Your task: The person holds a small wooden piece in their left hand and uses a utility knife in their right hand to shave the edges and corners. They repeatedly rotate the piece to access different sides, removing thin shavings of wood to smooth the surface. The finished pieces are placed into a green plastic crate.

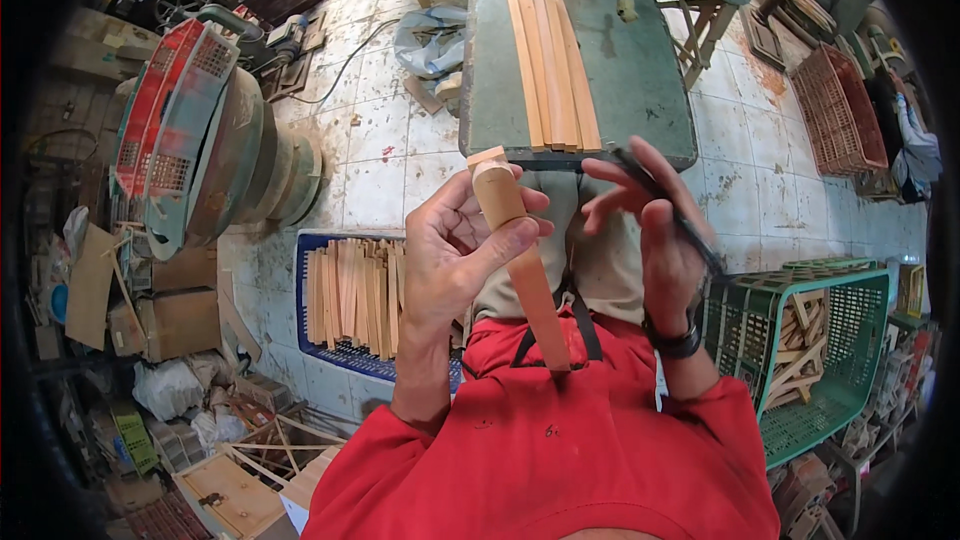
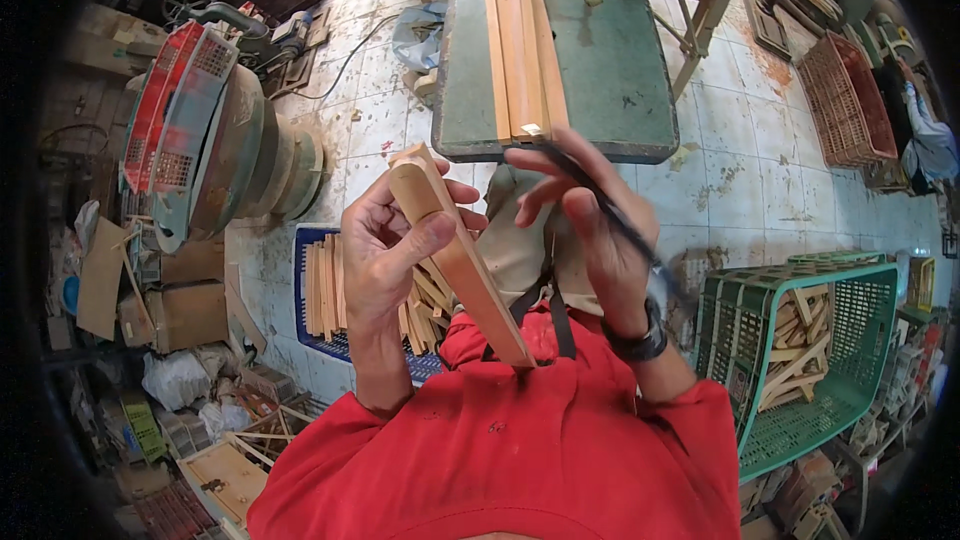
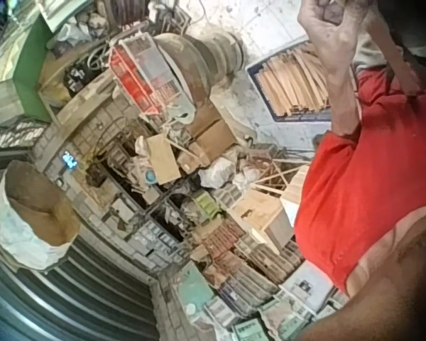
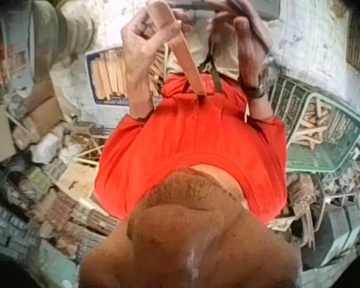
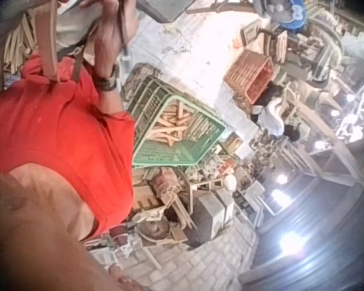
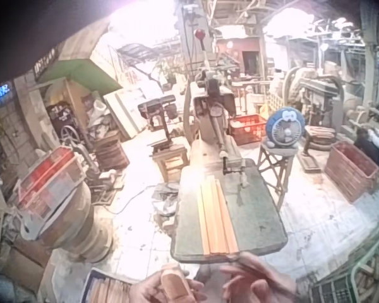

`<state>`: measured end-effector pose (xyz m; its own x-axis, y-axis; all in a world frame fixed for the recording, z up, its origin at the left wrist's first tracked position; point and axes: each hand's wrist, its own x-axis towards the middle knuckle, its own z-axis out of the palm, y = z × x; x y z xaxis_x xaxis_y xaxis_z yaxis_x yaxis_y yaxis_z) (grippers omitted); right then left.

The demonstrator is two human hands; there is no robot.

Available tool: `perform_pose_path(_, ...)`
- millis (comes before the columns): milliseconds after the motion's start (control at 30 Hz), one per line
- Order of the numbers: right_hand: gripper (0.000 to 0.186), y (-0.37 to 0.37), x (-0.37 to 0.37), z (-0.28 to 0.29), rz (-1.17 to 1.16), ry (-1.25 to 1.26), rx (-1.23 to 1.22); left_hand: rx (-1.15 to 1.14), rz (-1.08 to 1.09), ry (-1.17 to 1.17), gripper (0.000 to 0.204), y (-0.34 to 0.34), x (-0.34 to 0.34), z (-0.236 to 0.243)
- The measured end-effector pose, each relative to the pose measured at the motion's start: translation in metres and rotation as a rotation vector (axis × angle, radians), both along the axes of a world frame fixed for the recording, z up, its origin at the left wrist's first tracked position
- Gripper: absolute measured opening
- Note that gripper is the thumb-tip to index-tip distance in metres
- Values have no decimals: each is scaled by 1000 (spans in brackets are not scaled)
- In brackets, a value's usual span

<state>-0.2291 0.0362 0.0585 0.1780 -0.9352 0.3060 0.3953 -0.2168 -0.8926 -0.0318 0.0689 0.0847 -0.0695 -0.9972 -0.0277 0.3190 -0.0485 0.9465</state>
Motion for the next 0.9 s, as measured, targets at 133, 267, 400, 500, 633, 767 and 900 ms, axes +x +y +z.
perform_pose_path(133,23,-20,2,33,4,38,-199,-32,-14,2,41,-1,-8,2)
perform_pose_path(267,9,-28,19,48,-17,168,-293,-23,-12,17,43,0,-9,3)
perform_pose_path(400,11,-28,23,47,-37,321,-353,-33,-15,13,44,1,-11,6)
perform_pose_path(500,12,-29,24,45,-61,353,-401,-31,-21,-1,44,1,-11,6)
perform_pose_path(633,12,-28,21,45,-58,360,-392,-34,-31,-5,44,0,-12,7)
perform_pose_path(767,11,-26,20,43,-78,370,-409,-27,-20,-54,44,1,-14,7)
perform_pose_path(900,10,-23,16,39,-104,415,-397,-25,-2,-41,41,2,-13,7)
